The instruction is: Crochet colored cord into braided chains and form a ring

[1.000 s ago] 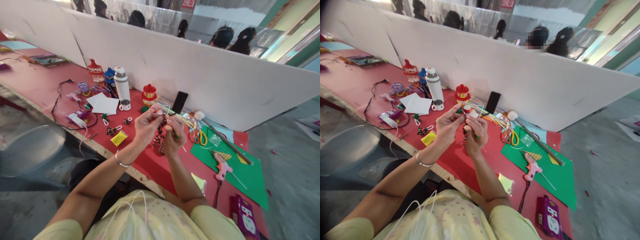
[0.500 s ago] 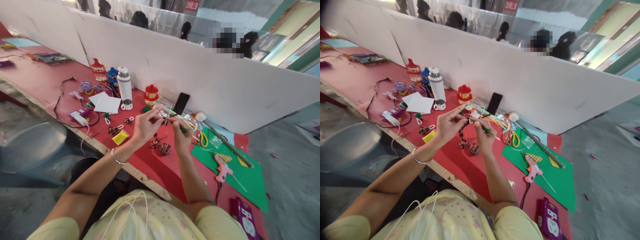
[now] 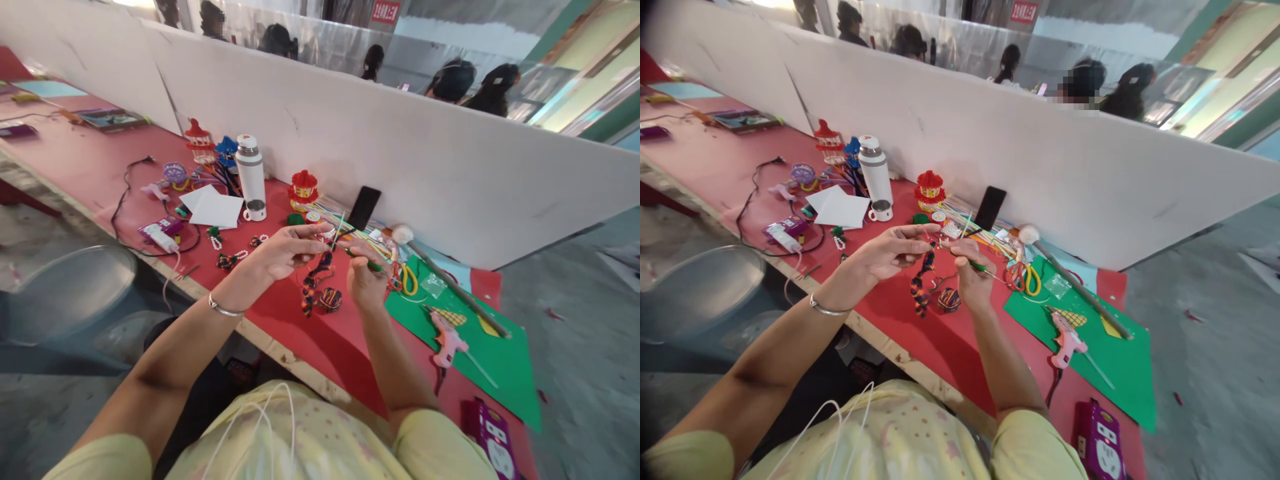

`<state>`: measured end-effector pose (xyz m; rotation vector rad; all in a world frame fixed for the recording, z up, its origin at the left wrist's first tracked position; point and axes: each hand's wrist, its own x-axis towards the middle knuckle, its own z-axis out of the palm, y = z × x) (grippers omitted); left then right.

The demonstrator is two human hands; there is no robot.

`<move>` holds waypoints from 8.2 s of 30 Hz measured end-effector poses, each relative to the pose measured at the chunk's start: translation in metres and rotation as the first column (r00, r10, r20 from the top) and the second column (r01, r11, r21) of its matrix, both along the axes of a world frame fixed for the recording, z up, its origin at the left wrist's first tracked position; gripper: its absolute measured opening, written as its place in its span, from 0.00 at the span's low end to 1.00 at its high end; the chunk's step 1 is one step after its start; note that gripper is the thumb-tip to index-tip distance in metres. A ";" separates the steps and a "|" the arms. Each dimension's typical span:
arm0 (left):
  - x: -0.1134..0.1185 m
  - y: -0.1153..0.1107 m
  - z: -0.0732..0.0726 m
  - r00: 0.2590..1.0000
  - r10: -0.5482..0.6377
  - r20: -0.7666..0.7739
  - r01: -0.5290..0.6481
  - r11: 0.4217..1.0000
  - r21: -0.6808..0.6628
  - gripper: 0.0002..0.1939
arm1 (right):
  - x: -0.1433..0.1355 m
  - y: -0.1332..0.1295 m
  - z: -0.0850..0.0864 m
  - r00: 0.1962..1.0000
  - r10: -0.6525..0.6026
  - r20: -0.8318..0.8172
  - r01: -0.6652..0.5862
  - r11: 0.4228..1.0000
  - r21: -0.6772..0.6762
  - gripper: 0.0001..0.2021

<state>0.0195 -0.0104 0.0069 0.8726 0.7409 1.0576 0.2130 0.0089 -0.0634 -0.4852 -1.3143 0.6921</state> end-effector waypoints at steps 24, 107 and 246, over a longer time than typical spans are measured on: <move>0.006 0.004 0.000 0.969 -0.150 -0.197 0.185 0.967 0.175 0.21 | 0.041 0.005 0.018 0.927 0.370 0.070 -0.353 0.919 -0.173 0.15; 0.027 -0.002 -0.014 0.845 0.262 -0.465 -0.004 0.874 0.485 0.23 | 0.055 0.013 0.010 0.949 0.291 0.118 -0.265 0.944 -0.194 0.08; 0.044 0.002 -0.019 0.991 0.038 -0.125 -0.013 0.981 0.196 0.18 | 0.046 -0.007 0.000 0.973 0.175 0.150 -0.162 0.982 -0.093 0.10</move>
